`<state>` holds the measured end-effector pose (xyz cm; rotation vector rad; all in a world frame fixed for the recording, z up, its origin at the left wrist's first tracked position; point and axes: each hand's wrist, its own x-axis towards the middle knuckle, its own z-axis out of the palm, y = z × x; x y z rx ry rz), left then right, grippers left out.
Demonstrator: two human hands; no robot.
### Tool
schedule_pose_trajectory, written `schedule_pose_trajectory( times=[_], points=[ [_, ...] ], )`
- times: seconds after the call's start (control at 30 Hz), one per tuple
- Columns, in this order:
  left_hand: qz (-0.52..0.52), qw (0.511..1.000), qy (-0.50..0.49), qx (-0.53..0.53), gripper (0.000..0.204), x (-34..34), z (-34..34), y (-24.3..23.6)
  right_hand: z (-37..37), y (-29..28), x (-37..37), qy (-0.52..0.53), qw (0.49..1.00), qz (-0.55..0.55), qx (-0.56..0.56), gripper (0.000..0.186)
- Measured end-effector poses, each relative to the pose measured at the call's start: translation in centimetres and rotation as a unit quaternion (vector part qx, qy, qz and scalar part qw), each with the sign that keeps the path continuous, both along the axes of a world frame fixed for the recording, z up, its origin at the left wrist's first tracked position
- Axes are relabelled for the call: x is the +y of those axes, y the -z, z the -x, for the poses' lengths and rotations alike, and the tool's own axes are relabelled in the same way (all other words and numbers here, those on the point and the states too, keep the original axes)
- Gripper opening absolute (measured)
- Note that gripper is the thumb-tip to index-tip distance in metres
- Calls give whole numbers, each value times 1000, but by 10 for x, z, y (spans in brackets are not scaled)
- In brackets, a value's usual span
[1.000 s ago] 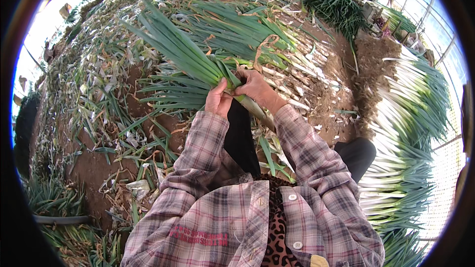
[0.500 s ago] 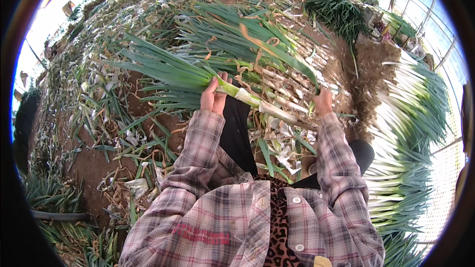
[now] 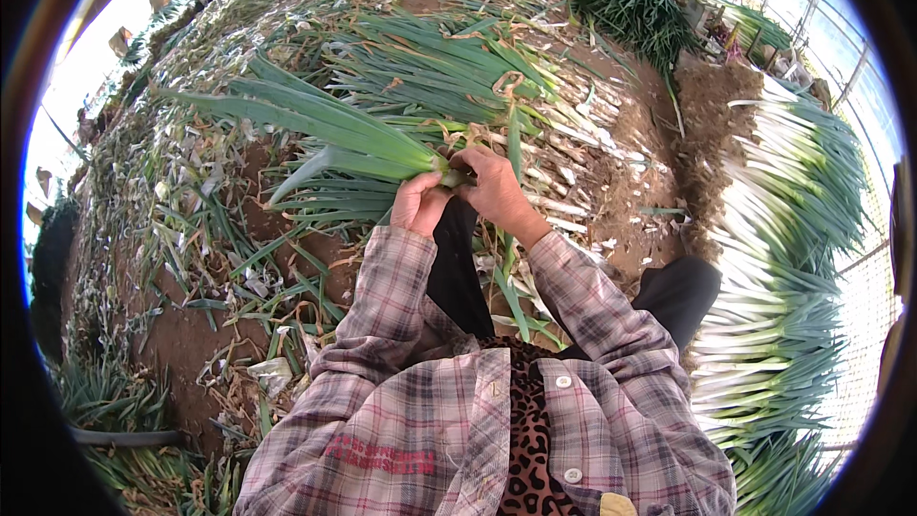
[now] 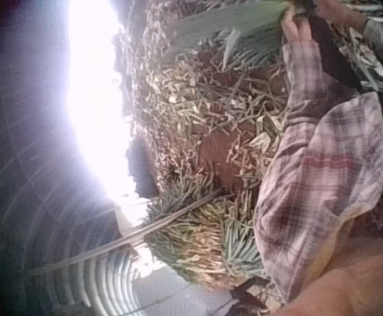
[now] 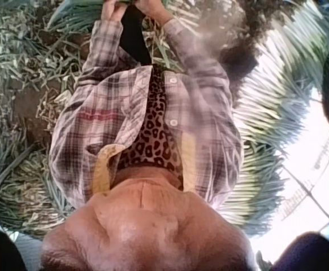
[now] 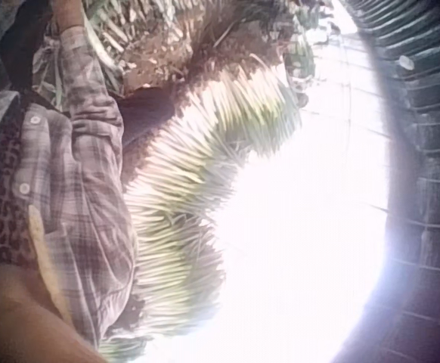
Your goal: The person sits on the ground in a greenhouse and repeatedly peels the outer layers off harvested green onions by hand. They place the cleaned onions into a pile to their right.
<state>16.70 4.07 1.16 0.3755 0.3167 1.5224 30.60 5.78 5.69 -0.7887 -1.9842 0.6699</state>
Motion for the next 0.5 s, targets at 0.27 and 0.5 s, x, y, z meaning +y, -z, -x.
schedule_pose_trajectory(
  times=[0.27,0.5],
  points=[
    [12,999,12,33,45,-1,-3,3,-9,3,-2,18,999,39,22,28],
    [-16,999,6,30,51,-1,0,6,-16,10,4,-14,999,28,17,25]
  ],
)
